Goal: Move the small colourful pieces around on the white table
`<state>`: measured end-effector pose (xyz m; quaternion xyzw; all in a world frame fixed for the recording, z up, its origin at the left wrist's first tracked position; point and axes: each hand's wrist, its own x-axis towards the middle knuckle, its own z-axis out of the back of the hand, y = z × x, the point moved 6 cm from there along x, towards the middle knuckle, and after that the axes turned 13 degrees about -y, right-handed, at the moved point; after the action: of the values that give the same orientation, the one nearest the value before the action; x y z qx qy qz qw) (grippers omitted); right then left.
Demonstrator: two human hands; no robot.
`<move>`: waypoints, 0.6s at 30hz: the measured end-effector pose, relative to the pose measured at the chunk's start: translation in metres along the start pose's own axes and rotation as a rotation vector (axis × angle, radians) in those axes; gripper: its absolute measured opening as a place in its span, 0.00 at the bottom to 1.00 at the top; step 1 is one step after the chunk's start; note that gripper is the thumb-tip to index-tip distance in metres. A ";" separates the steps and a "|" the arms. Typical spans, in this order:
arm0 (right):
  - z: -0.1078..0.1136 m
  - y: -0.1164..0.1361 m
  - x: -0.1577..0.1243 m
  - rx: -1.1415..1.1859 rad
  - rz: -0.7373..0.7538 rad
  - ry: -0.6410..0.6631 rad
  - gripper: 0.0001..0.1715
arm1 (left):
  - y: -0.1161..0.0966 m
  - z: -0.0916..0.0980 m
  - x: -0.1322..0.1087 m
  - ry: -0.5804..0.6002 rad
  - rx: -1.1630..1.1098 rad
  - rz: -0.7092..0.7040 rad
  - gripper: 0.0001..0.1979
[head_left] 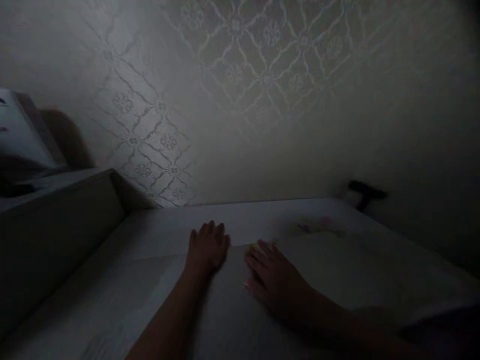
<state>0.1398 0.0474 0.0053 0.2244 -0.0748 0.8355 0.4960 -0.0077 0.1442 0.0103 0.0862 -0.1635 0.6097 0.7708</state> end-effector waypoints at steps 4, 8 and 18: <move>0.004 -0.001 -0.006 -0.011 0.027 -0.057 0.28 | 0.000 0.000 0.000 0.013 0.008 -0.004 0.27; 0.011 -0.011 -0.026 -0.066 0.050 -0.093 0.25 | 0.001 -0.001 0.001 0.021 0.009 0.001 0.27; 0.027 -0.129 -0.088 -0.390 -0.064 -0.168 0.23 | 0.002 -0.002 0.001 0.035 -0.009 0.016 0.27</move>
<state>0.2952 0.0325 -0.0231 0.1951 -0.2689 0.7675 0.5483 -0.0089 0.1464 0.0083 0.0706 -0.1536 0.6163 0.7691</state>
